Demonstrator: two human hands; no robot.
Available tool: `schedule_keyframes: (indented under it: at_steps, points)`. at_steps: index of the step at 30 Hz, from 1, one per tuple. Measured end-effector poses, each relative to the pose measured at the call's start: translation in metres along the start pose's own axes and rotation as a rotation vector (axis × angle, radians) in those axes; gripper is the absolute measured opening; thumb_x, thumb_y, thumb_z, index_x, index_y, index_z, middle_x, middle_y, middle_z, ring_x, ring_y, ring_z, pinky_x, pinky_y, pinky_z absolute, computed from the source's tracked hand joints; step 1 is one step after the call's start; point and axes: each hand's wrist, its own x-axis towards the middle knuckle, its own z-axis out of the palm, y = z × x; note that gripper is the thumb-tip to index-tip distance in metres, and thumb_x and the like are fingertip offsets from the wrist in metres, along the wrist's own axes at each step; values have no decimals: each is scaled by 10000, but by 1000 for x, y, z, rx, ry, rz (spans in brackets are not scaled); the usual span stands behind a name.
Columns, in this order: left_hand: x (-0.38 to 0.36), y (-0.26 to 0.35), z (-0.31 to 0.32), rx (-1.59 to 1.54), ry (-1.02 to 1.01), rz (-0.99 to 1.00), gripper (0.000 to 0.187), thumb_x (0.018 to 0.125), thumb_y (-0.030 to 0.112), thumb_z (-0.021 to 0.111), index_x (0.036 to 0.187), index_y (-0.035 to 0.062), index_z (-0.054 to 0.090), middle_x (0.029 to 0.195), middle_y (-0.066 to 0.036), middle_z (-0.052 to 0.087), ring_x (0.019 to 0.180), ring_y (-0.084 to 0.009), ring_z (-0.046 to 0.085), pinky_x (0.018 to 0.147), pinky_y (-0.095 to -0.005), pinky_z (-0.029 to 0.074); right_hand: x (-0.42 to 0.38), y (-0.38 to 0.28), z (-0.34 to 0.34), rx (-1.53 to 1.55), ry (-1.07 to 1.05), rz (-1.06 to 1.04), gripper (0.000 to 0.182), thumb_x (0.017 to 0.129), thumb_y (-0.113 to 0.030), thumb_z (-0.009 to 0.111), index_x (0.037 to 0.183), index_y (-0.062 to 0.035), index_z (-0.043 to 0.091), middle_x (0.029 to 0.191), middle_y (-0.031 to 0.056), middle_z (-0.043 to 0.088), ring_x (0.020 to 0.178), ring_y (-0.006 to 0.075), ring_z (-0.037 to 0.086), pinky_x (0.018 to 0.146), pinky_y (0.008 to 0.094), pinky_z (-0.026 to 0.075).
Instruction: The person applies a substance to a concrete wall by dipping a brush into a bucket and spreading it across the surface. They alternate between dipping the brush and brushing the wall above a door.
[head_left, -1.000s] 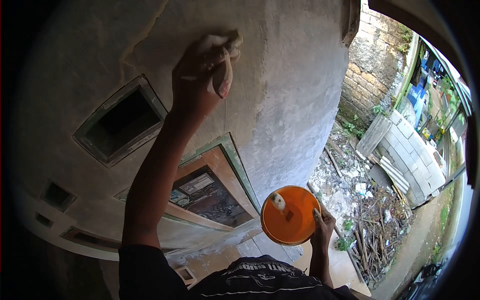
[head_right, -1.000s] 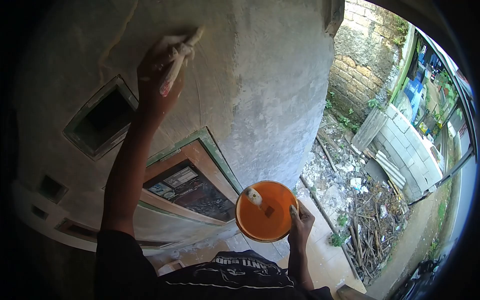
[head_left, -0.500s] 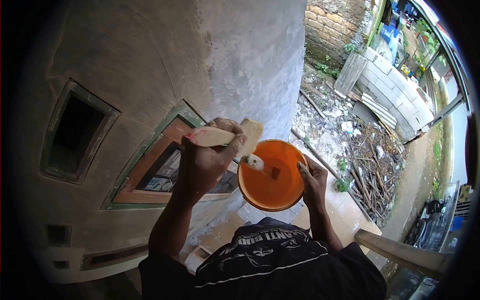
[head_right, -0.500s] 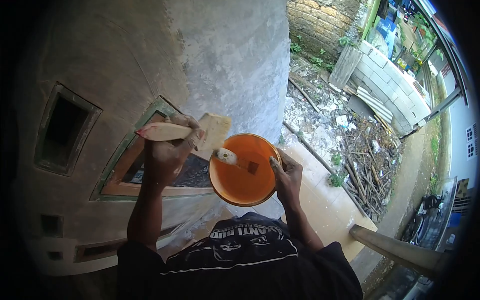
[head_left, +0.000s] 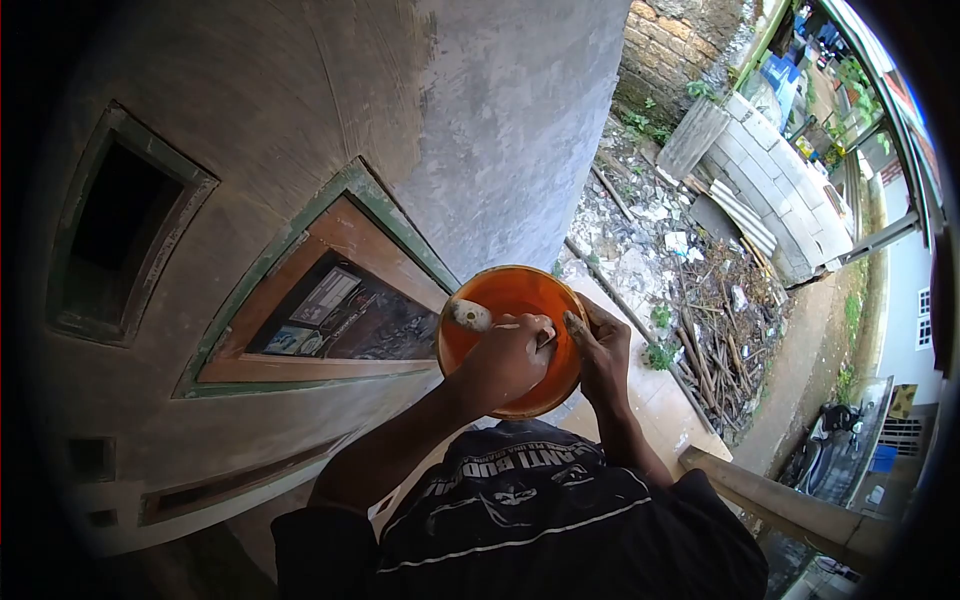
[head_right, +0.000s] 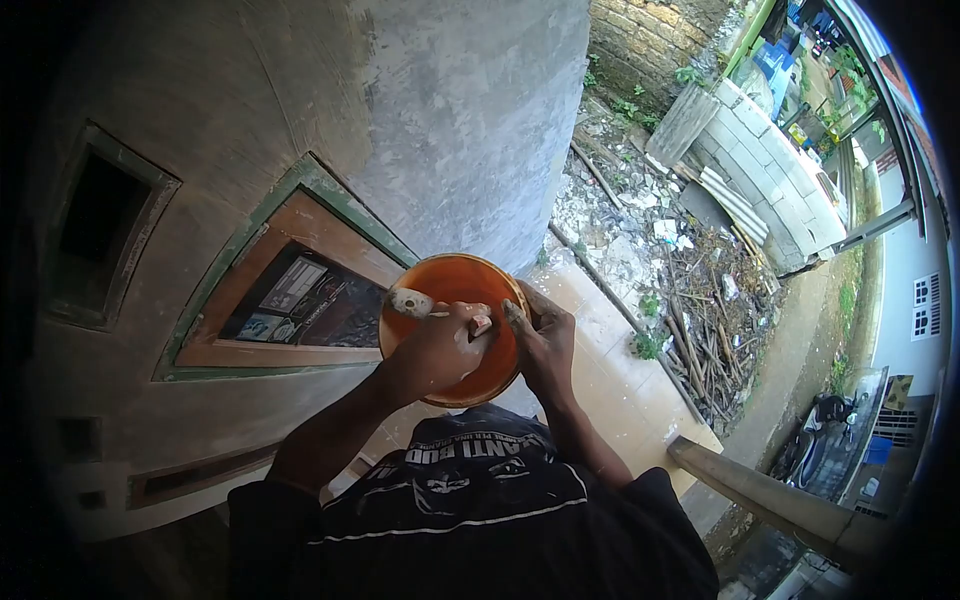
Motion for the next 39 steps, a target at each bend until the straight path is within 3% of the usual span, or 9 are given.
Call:
schedule_keyframes:
  at_steps: [8,10,13,15,17,22,26,32,39]
  points:
    - [-12,6,-19,-20,-44,-83,264,905,139,608,1132,5,602,1069,-223,644,1021,-388,624,893,-419,502,0,-2,3,27,-18,10,379,937,-143,630,1238,86,604,1045,108,687,911,127,615,820,271,506]
    - [-28,23,-47,-53,97,69,246,907,126,620,1109,-14,616,1028,-195,666,968,-307,674,871,-383,521,0,3,1,72,-12,-14,393,938,-170,639,1232,89,606,1038,108,686,902,131,616,811,272,508]
    - [-48,21,-85,-492,376,-69,174,938,122,615,948,-49,647,923,-115,684,874,-163,672,779,-312,554,1,5,-6,74,-11,-30,401,939,-187,642,1225,93,608,1031,108,684,899,132,617,804,270,508]
    - [-67,14,-101,-831,567,-180,231,937,143,621,931,-85,659,862,-110,671,804,-165,671,706,-285,551,0,2,-7,79,5,-30,399,940,-187,638,1216,98,609,1027,110,683,893,134,618,797,266,508]
    - [-81,-21,-103,-857,723,-177,230,940,179,610,946,-50,635,873,-104,636,812,-188,680,659,-316,595,1,-5,-8,91,18,-20,397,939,-180,637,1214,105,607,1026,114,683,894,135,620,793,264,507]
    - [-98,-58,-72,-1225,709,-225,230,948,237,600,1071,45,570,1015,-101,612,894,-233,679,746,-405,598,1,-9,-2,79,13,-14,394,937,-177,638,1209,107,609,1018,110,683,885,133,620,784,261,507]
    - [-97,-64,-48,-1228,694,-220,271,872,63,661,1117,59,545,1034,-45,586,970,-169,635,779,-371,585,2,-8,3,65,-35,-23,390,933,-172,641,1206,106,612,1018,108,685,880,132,620,783,265,509]
    - [-109,-60,-66,-1184,849,-224,315,757,52,722,1040,31,585,970,-41,574,915,-130,569,843,-258,457,2,-9,2,47,-49,-10,397,931,-178,644,1217,96,612,1019,111,686,891,130,618,785,267,509]
    - [-120,-72,-82,-1105,880,-190,319,745,26,720,1035,34,586,972,-32,572,920,-132,572,846,-267,457,2,-7,-3,89,-51,23,400,931,-144,627,1240,107,591,1050,127,682,903,147,630,799,274,514]
